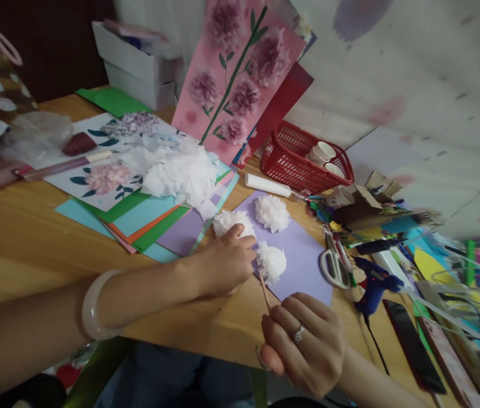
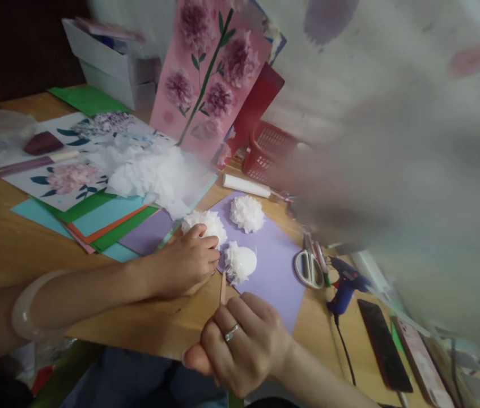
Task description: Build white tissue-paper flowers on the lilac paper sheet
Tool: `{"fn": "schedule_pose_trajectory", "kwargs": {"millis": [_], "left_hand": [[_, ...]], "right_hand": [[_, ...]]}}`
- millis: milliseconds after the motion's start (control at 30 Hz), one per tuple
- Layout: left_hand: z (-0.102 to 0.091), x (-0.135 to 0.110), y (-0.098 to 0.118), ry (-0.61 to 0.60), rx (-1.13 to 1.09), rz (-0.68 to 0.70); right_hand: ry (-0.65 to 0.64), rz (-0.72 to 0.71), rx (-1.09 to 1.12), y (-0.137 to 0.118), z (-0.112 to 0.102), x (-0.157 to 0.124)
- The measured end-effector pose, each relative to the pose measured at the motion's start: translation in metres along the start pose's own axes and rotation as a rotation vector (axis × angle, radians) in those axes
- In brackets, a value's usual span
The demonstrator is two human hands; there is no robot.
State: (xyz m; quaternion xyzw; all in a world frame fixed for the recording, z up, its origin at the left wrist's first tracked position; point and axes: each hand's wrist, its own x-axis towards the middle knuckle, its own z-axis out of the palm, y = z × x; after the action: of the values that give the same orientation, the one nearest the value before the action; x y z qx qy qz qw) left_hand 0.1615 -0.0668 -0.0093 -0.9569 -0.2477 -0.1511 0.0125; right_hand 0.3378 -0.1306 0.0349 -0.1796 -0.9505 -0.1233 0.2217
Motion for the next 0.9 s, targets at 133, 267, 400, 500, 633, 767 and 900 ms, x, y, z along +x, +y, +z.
{"fn": "schedule_pose_trajectory", "kwargs": {"millis": [133, 267, 400, 500, 633, 767, 900], "left_hand": [[0.003, 0.000, 0.001, 0.028, 0.002, -0.014], [0.004, 0.001, 0.000, 0.016, 0.001, -0.005], [0.003, 0.002, -0.001, -0.001, 0.013, 0.007], [0.002, 0.001, -0.002, 0.025, 0.003, 0.003], [0.005, 0.000, -0.002, 0.056, -0.018, 0.014], [0.005, 0.000, -0.002, 0.053, -0.046, -0.019], [0.002, -0.002, -0.001, 0.061, -0.024, -0.016]], "right_hand": [[-0.014, 0.010, -0.076, 0.008, 0.005, 0.001], [-0.025, 0.017, -0.157, 0.017, 0.015, 0.000], [-0.014, 0.022, -0.211, 0.019, 0.023, -0.001], [0.001, 0.029, -0.208, 0.019, 0.028, 0.000], [0.019, 0.029, -0.203, 0.022, 0.032, 0.004], [0.028, 0.045, -0.206, 0.018, 0.026, 0.003], [0.029, 0.055, -0.095, 0.002, 0.003, -0.003]]}}
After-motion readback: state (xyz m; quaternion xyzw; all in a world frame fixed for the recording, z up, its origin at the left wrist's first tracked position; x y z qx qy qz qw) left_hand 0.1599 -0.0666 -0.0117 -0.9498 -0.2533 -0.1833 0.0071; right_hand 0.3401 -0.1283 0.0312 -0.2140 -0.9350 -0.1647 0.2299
